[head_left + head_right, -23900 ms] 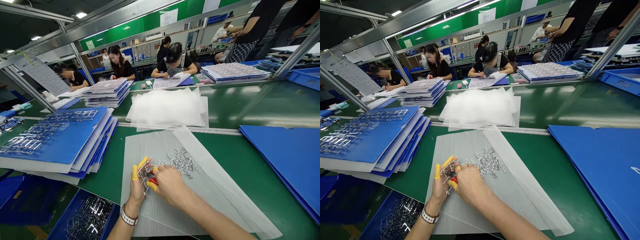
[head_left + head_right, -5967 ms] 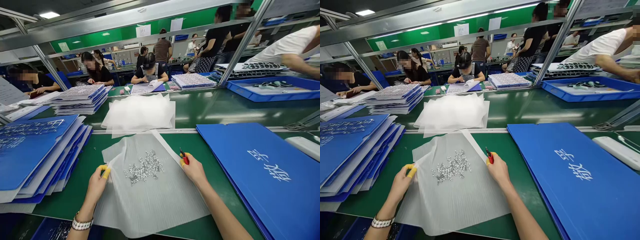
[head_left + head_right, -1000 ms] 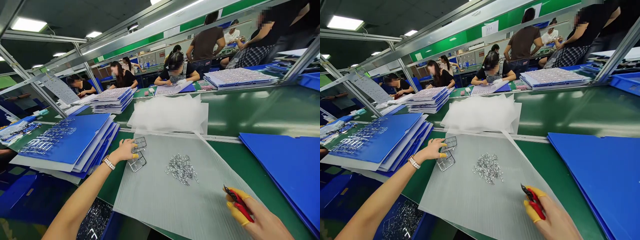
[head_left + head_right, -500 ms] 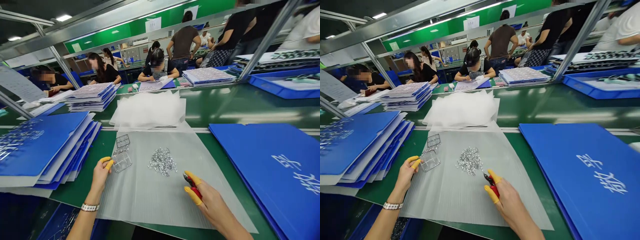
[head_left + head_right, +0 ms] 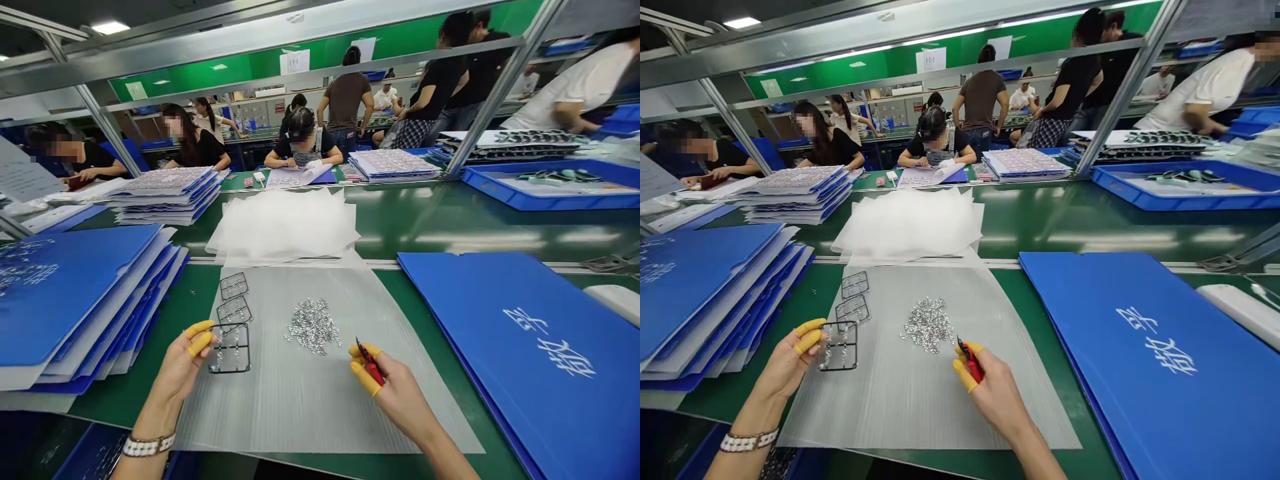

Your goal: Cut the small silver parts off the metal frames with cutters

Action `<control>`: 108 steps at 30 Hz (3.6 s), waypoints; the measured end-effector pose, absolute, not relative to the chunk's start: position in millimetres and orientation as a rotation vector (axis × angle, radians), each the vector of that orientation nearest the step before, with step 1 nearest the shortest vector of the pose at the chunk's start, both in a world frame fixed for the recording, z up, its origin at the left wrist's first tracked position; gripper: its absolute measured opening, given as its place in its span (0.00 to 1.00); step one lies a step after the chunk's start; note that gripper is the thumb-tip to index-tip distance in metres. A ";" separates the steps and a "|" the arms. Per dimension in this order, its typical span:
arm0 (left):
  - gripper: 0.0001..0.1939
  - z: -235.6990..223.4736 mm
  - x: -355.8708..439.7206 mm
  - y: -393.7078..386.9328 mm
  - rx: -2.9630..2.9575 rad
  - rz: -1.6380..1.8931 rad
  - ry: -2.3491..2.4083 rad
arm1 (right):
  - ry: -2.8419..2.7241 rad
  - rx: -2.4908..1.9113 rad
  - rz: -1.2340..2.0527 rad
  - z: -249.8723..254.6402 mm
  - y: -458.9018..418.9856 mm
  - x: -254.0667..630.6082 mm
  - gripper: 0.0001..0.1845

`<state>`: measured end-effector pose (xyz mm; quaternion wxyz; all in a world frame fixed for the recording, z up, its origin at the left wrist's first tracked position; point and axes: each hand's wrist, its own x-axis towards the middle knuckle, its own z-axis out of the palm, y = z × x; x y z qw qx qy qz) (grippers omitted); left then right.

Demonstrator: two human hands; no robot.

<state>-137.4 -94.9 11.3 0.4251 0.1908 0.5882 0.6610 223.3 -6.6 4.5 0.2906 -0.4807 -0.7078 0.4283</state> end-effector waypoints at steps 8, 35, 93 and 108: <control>0.20 2.1 -77.9 -98.2 0.466 1.721 1.411 | -1.760 -0.993 1.362 -14.3 -36.5 117.1 0.12; 0.41 -7.5 -31.8 -86.2 0.119 1.831 0.869 | -2.707 -0.908 0.291 23.3 -37.4 90.0 0.08; 0.39 -11.3 -24.1 -84.7 0.311 1.770 0.920 | -2.931 -1.078 0.155 53.0 -11.0 82.7 0.11; 0.39 -10.2 -33.7 -84.0 0.267 1.802 1.019 | -2.979 -1.070 0.066 55.4 -13.9 87.7 0.11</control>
